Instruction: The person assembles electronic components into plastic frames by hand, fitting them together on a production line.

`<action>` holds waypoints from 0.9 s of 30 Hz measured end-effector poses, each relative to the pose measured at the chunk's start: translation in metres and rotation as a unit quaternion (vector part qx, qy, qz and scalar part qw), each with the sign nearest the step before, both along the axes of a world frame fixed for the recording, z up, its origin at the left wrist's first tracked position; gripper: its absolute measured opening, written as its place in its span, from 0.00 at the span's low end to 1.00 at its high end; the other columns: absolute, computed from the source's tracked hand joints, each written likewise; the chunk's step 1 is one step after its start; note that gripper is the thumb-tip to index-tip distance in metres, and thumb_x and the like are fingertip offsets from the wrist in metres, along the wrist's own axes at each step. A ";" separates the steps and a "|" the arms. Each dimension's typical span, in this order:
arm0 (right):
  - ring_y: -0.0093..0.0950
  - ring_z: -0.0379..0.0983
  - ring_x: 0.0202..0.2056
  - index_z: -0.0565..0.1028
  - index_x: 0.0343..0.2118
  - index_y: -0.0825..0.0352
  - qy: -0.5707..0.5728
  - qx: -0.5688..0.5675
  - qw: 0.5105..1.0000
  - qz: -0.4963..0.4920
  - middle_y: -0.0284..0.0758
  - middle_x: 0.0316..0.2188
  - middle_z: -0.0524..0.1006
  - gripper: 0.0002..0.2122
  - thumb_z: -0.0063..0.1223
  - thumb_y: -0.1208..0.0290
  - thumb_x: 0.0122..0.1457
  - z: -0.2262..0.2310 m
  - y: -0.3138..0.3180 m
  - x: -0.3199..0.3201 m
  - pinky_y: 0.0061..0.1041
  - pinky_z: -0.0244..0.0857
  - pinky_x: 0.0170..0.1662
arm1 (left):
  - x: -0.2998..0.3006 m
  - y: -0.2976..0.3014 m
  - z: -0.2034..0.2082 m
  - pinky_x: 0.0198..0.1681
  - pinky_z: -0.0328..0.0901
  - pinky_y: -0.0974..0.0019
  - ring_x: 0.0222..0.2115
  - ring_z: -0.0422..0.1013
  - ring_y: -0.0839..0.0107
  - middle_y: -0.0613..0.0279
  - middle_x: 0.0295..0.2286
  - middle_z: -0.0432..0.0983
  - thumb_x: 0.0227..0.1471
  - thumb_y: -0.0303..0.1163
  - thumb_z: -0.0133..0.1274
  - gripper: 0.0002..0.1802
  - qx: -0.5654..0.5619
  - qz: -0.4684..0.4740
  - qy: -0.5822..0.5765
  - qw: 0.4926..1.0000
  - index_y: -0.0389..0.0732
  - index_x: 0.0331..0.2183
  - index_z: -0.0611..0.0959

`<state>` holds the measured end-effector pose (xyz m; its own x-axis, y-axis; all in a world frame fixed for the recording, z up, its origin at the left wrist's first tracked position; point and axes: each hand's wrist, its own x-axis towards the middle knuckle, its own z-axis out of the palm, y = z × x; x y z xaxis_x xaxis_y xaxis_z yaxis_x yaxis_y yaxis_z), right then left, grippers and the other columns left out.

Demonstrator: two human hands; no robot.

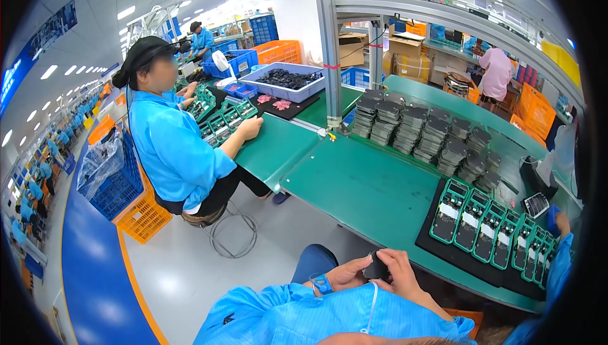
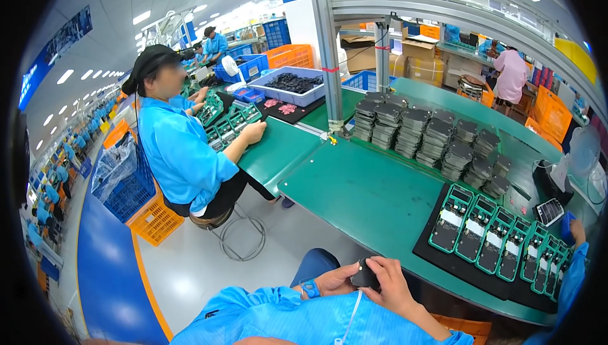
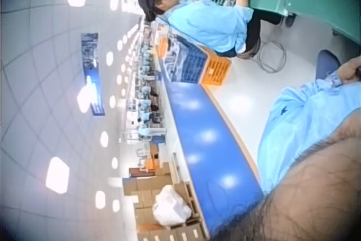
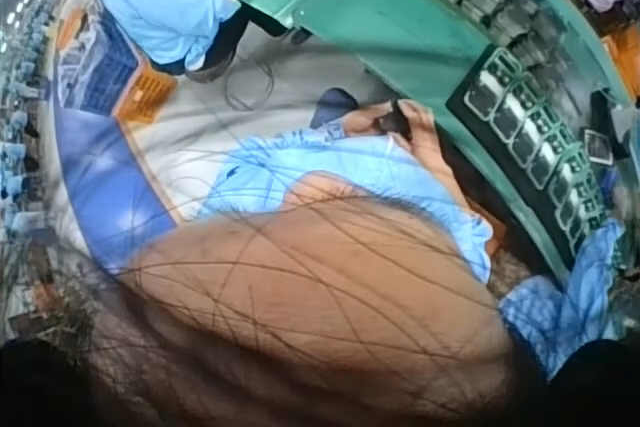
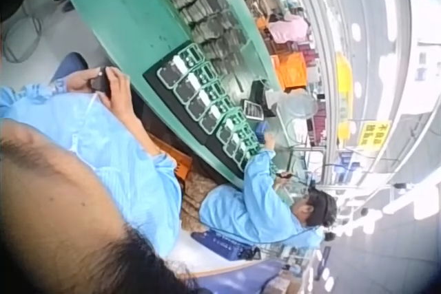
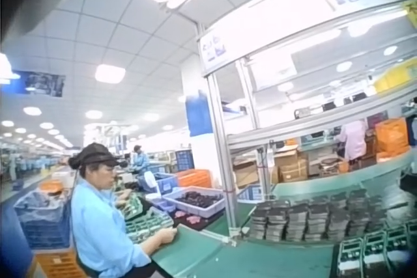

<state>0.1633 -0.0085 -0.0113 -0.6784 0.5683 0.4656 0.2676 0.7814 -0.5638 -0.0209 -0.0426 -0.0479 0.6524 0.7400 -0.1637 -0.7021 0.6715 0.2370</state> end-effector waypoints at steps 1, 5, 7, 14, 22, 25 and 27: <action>0.42 0.63 0.46 0.64 0.51 0.68 0.000 -0.002 1.000 0.005 0.42 0.47 0.66 0.34 0.67 0.72 0.38 -0.001 0.000 -0.001 0.36 0.62 0.48 | -0.001 0.000 -0.001 0.58 0.57 0.52 0.53 0.61 0.58 0.53 0.51 0.63 0.54 0.44 0.53 0.30 0.007 0.003 -0.007 1.000 0.43 0.54 0.65; 0.43 0.63 0.46 0.64 0.52 0.67 -0.006 -0.011 1.000 0.010 0.42 0.48 0.66 0.34 0.67 0.71 0.38 -0.002 -0.001 -0.004 0.37 0.63 0.48 | -0.004 -0.005 0.000 0.58 0.56 0.52 0.53 0.60 0.59 0.53 0.51 0.63 0.54 0.44 0.53 0.30 -0.030 0.008 0.013 0.999 0.43 0.54 0.65; 0.43 0.63 0.46 0.64 0.52 0.67 0.000 0.004 1.000 0.016 0.42 0.48 0.66 0.34 0.67 0.71 0.39 -0.003 -0.001 -0.005 0.37 0.63 0.48 | -0.004 -0.005 -0.005 0.58 0.56 0.52 0.53 0.60 0.59 0.53 0.51 0.63 0.53 0.44 0.53 0.30 -0.022 0.004 -0.007 1.000 0.43 0.54 0.65; 0.46 0.62 0.47 0.64 0.53 0.67 0.010 0.014 1.000 0.014 0.45 0.48 0.65 0.32 0.64 0.71 0.41 0.003 -0.004 -0.007 0.40 0.61 0.49 | -0.010 -0.006 -0.013 0.58 0.56 0.51 0.53 0.61 0.57 0.52 0.52 0.63 0.54 0.45 0.52 0.30 0.015 -0.019 -0.043 0.999 0.42 0.54 0.64; 0.45 0.61 0.49 0.63 0.53 0.67 0.013 -0.011 1.000 0.000 0.45 0.49 0.64 0.30 0.62 0.69 0.45 0.001 -0.003 -0.010 0.39 0.59 0.52 | -0.019 -0.003 -0.006 0.57 0.56 0.54 0.50 0.63 0.62 0.56 0.50 0.64 0.56 0.43 0.47 0.25 0.025 0.052 0.092 0.994 0.40 0.52 0.65; 0.44 0.61 0.48 0.63 0.53 0.67 0.008 0.008 0.999 -0.041 0.44 0.48 0.65 0.31 0.62 0.68 0.45 -0.002 0.000 -0.004 0.38 0.59 0.52 | -0.023 0.007 -0.005 0.54 0.58 0.60 0.48 0.65 0.66 0.58 0.46 0.69 0.58 0.41 0.46 0.22 0.126 0.076 0.154 0.977 0.38 0.50 0.68; 0.44 0.61 0.47 0.64 0.53 0.66 0.023 0.021 0.997 -0.078 0.43 0.48 0.65 0.32 0.64 0.68 0.43 -0.002 0.005 0.002 0.38 0.60 0.51 | -0.023 0.013 0.014 0.48 0.61 0.68 0.41 0.69 0.72 0.61 0.40 0.73 0.58 0.35 0.47 0.18 0.217 0.161 0.311 0.911 0.36 0.47 0.72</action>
<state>0.1656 -0.0038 -0.0131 -0.5615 0.6441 0.5194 0.3621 0.7557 -0.5458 -0.0439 -0.0296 -0.0340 0.2703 0.9599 -0.0744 -0.4856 0.2027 0.8503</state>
